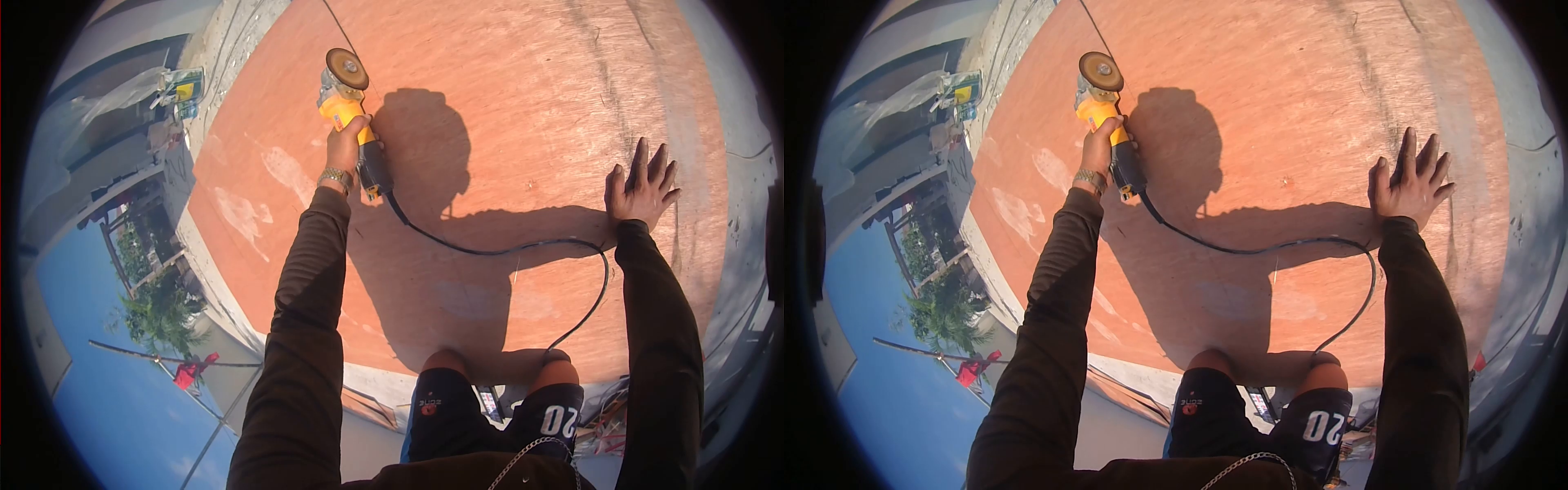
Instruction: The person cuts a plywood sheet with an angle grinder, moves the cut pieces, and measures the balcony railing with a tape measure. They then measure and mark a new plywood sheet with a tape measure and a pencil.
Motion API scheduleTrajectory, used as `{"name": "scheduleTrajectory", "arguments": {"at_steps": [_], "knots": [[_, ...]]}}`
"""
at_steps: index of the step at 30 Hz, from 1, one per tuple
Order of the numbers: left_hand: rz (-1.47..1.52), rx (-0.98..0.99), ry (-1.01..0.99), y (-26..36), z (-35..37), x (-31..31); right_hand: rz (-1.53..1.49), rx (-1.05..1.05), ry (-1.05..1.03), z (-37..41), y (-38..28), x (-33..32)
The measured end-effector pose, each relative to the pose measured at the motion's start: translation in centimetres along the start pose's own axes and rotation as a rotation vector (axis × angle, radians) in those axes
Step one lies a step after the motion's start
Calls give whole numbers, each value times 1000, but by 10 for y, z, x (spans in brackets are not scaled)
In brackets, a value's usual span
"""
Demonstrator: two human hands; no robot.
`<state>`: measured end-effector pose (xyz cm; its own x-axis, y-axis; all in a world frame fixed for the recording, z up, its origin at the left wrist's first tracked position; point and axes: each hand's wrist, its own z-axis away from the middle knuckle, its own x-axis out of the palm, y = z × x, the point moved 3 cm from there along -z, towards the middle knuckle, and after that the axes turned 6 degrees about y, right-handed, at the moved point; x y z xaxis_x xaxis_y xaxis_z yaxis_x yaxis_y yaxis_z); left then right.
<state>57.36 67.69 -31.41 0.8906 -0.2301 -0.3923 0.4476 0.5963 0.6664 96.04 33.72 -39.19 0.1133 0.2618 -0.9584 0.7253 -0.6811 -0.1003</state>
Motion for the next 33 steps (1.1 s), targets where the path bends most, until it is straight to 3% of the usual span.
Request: {"name": "scheduleTrajectory", "arguments": {"at_steps": [33], "knots": [[50, -31, 49, -15, 14, 2, 8, -8, 20, 1, 1, 3]]}}
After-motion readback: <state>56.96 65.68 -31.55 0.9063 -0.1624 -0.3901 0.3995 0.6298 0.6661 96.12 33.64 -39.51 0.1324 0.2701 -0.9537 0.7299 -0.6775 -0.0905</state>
